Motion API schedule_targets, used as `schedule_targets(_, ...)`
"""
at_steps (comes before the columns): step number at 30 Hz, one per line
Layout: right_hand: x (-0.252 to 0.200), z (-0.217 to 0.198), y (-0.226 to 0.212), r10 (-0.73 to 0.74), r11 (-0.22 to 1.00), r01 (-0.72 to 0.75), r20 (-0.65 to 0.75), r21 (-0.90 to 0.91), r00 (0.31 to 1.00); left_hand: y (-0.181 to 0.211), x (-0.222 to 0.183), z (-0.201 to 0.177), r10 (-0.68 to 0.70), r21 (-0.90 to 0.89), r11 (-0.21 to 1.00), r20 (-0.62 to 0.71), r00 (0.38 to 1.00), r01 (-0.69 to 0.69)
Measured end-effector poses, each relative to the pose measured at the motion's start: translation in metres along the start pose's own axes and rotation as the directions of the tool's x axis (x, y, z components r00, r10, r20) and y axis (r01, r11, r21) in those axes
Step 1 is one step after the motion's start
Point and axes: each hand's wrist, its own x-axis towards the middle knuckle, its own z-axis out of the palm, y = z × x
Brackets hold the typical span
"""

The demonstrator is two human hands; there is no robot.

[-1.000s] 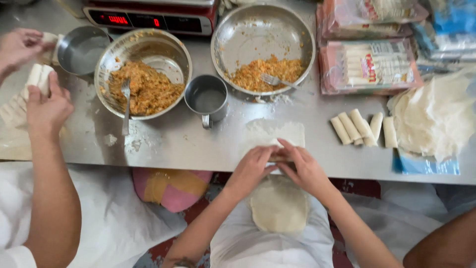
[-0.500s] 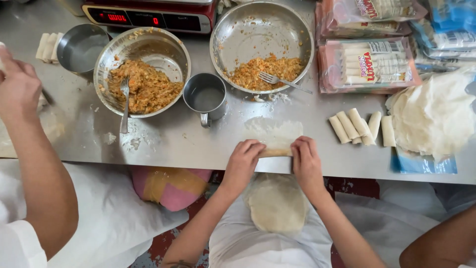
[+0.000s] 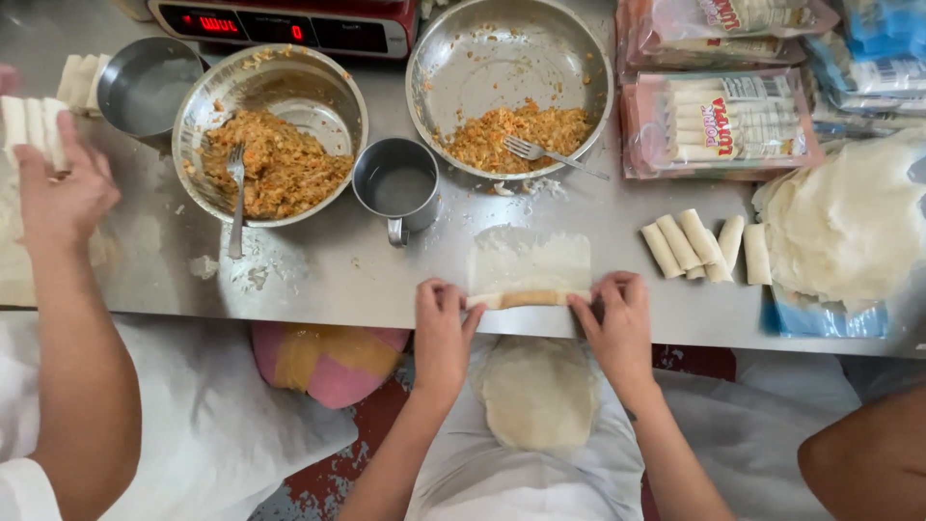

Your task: Multiple workers are manually assembling and rolling spring rolls on a production table.

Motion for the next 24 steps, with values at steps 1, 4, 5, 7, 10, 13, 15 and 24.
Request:
schedule_targets(1,-0.001,-0.003,-0.011,-0.002,1.0,0.002,0.004,0.001,1.0,0.011,0.0,-0.001,-0.005,0.001,1.0,0.0,1.0,0.005)
schedule_targets(4,-0.002,-0.008,-0.043,0.18,0.962,-0.19,0.069,0.197,0.981,0.037,-0.003,0.011,-0.114,-0.141,0.982,0.066,0.991,0.123)
schedule_targets(5,-0.004,-0.006,-0.052,0.156,0.965,-0.151,-0.004,0.216,0.988,0.04,-0.007,0.026,0.086,-0.031,0.995,-0.147,0.985,-0.092)
schedule_targets(7,-0.006,-0.004,-0.065,0.133,0.966,-0.112,-0.076,0.232,0.988,0.042,-0.011,0.045,0.3,0.12,0.954,-0.325,0.897,-0.276)
schedule_targets(10,-0.009,0.0,-0.067,0.04,0.975,-0.008,-0.14,0.22,0.989,0.043,-0.011,0.048,0.446,0.079,0.894,-0.241,0.862,-0.441)
schedule_targets(13,-0.009,0.005,-0.06,-0.072,0.973,0.109,-0.183,0.202,0.981,0.045,-0.01,0.039,0.45,0.079,0.893,-0.128,0.884,-0.443)
schedule_targets(15,-0.004,0.0,-0.069,-0.206,0.921,0.253,-0.182,0.296,0.961,0.048,-0.008,0.039,0.467,0.083,0.884,-0.1,0.878,-0.461)
schedule_targets(24,0.005,0.0,-0.059,-0.579,0.792,0.59,-0.113,0.155,0.807,0.057,0.003,0.018,0.492,0.054,0.871,-0.124,0.862,-0.489)
